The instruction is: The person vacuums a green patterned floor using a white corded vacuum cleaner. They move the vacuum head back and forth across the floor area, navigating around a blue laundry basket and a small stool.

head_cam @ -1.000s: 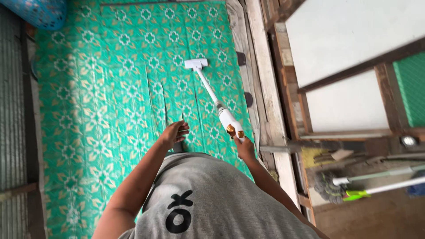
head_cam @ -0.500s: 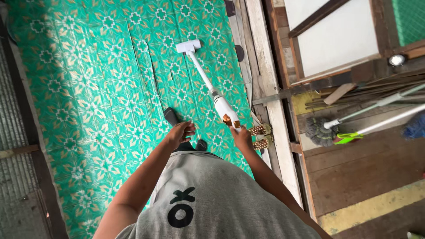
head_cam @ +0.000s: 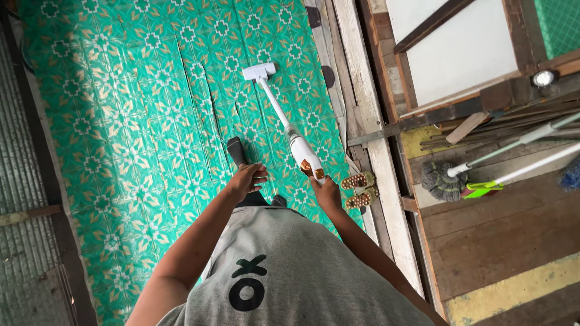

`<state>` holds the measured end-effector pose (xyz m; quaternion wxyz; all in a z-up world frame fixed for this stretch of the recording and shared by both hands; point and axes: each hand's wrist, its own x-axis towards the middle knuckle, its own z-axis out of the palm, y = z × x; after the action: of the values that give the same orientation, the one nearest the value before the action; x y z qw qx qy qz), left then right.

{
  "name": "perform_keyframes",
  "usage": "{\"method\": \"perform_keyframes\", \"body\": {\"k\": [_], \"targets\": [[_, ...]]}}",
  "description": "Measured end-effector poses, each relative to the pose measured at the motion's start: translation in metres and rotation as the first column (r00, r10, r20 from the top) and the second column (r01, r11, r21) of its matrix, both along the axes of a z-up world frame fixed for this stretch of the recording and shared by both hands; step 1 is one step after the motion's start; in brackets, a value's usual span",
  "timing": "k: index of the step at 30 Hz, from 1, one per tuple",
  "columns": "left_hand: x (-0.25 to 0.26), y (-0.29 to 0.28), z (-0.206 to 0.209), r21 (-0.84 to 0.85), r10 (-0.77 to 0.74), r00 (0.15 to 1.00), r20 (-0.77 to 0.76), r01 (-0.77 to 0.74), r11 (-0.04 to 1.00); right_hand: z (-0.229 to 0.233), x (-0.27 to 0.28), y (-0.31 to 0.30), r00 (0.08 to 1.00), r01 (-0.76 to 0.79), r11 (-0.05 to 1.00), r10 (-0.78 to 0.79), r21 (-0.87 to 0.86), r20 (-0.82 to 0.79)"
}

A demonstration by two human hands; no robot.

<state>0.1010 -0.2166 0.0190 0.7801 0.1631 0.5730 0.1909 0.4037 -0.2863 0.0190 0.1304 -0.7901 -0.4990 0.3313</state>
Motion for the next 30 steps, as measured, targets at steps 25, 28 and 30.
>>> {"method": "perform_keyframes", "body": {"k": [25, 28, 30], "targets": [[-0.152, 0.290, 0.007, 0.108, 0.198, 0.980, 0.027, -0.200, 0.974, 0.004, -0.121, 0.392, 0.993, 0.076, 0.996, -0.079, -0.044, -0.083], [-0.159, 0.303, -0.001, 0.092, 0.247, 0.967, 0.055, -0.252, 0.963, -0.005, -0.121, 0.428, 0.994, 0.060, 0.998, -0.061, -0.018, -0.095], [-0.165, 0.319, -0.006, 0.086, 0.289, 0.954, 0.081, -0.295, 0.952, -0.009, -0.125, 0.460, 0.987, 0.074, 0.997, -0.076, -0.021, -0.141]]}}
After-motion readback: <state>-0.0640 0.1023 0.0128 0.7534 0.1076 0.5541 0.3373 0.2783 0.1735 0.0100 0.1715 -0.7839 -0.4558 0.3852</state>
